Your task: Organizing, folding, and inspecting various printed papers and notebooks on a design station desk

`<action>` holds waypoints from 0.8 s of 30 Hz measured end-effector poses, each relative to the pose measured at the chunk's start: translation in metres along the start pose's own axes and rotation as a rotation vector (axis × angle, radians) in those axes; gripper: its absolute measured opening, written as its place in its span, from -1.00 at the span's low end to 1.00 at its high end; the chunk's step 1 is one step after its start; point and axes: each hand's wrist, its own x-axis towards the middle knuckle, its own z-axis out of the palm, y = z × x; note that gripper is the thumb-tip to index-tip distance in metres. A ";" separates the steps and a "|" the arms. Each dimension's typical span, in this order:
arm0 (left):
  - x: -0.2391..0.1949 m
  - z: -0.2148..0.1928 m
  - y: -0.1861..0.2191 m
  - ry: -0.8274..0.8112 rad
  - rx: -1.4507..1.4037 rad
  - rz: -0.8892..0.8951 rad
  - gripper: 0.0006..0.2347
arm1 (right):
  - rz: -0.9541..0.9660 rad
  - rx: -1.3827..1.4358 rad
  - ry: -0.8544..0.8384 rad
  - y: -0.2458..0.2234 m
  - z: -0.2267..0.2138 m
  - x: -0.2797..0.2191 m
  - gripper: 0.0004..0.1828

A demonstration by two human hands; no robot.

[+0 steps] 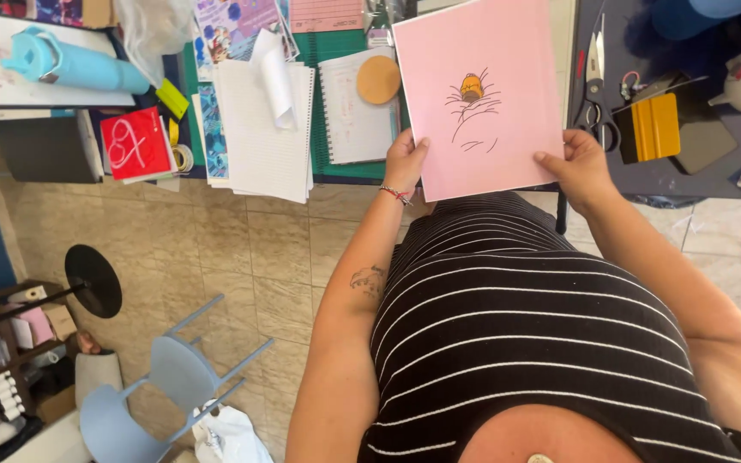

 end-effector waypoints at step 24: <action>0.011 -0.027 0.026 0.316 0.436 0.135 -0.61 | -0.004 -1.009 0.250 0.023 -0.013 0.003 -0.58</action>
